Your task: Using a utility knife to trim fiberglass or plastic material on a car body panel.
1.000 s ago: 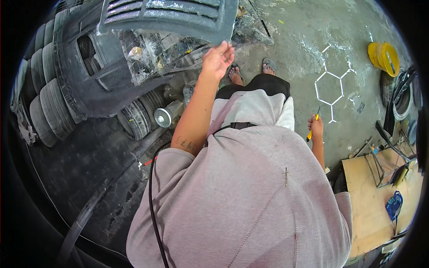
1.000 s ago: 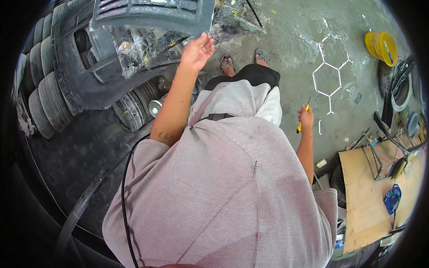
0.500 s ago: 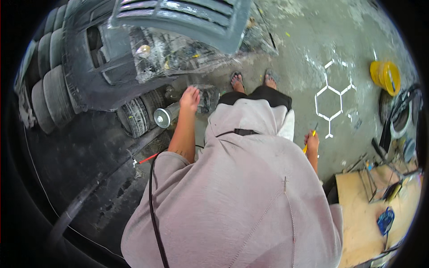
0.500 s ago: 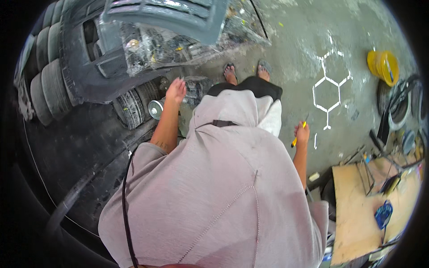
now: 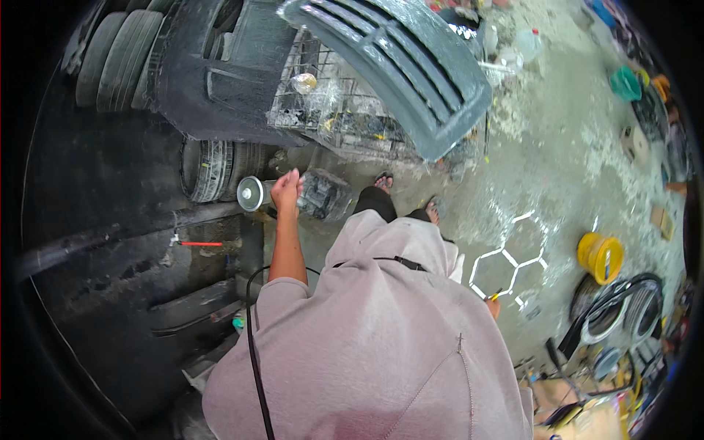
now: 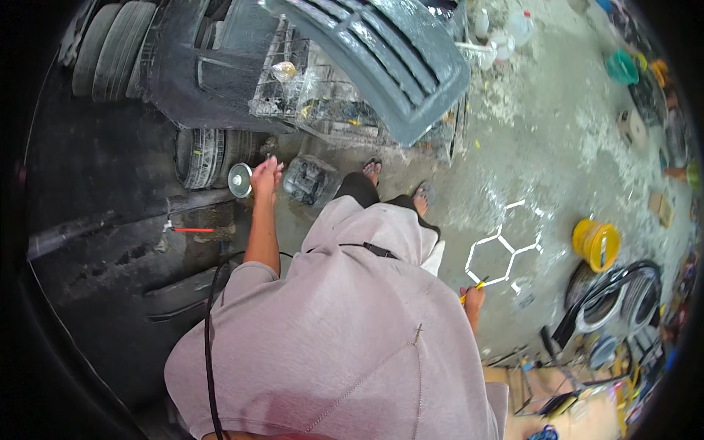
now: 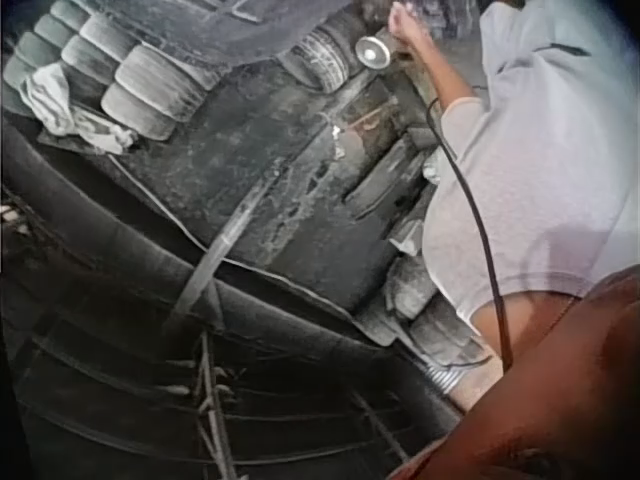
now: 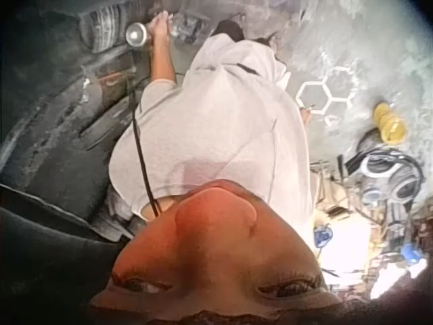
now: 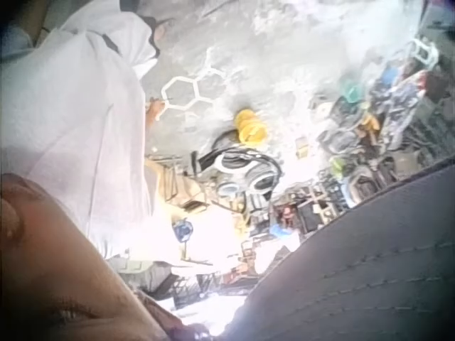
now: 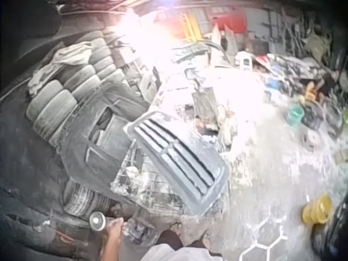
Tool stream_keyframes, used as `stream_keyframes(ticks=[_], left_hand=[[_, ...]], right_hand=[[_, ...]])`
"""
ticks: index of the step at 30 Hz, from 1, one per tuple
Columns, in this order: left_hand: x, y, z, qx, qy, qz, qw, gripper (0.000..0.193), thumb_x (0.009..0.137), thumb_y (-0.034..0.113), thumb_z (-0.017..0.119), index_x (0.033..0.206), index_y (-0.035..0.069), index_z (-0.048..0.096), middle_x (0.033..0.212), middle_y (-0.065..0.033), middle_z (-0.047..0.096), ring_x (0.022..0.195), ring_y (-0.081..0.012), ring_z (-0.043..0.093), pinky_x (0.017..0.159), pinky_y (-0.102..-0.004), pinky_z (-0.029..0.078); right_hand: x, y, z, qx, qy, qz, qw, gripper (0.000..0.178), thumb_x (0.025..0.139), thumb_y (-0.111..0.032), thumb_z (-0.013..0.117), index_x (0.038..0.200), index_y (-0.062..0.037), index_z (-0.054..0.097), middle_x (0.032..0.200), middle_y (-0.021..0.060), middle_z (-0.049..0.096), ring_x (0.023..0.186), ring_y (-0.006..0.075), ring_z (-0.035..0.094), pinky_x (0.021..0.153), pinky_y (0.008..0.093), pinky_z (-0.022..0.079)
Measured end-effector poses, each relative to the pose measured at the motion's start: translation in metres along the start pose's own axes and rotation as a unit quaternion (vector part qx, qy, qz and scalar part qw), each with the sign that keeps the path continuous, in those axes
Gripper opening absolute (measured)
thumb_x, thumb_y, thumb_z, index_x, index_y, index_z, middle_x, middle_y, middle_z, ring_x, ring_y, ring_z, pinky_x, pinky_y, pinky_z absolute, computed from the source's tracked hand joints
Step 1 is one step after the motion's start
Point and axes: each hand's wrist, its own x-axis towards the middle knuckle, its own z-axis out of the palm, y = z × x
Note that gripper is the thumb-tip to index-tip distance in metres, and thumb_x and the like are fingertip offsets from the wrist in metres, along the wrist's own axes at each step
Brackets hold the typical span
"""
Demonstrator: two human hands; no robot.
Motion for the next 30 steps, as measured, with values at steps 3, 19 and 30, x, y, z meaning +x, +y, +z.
stream_keyframes(ticks=[3, 19, 30], left_hand=[[-0.002, 0.061, 0.048, -0.191, -0.129, 0.033, 0.972, 0.038, 0.089, 0.026, 0.076, 0.119, 0.007, 0.064, 0.099, -0.0009, 0.069, 0.083, -0.0077, 0.062, 0.069, -0.0242, 0.05], [0.138, 0.185, 0.173, 0.097, -0.22, 0.251, 0.938, 0.058, 0.078, 0.033, 0.083, 0.122, -0.001, 0.066, 0.123, -0.0183, 0.067, 0.115, -0.0247, 0.063, 0.098, -0.033, 0.048], [0.315, 0.246, 0.244, -0.227, -0.384, -0.063, 0.893, 0.016, 0.092, 0.023, 0.071, 0.105, 0.021, 0.061, 0.101, 0.005, 0.067, 0.094, -0.0094, 0.059, 0.085, -0.0307, 0.038]], right_hand=[[0.019, -0.028, -0.005, 0.036, -0.031, 0.003, 0.999, 0.018, 0.084, 0.002, 0.046, 0.101, 0.0007, 0.046, 0.083, 0.0131, 0.058, 0.059, 0.022, 0.061, 0.051, 0.0316, 0.052], [-0.107, -0.17, 0.093, 0.097, 0.092, -0.2, 0.971, 0.039, 0.101, -0.016, 0.052, 0.137, -0.0038, 0.043, 0.094, 0.0125, 0.065, 0.061, 0.019, 0.067, 0.052, 0.0278, 0.053], [-0.21, -0.274, 0.192, 0.067, 0.119, -0.226, 0.964, 0.028, 0.103, -0.018, 0.052, 0.127, -0.0044, 0.048, 0.087, 0.008, 0.063, 0.057, 0.0141, 0.062, 0.049, 0.0248, 0.048]])
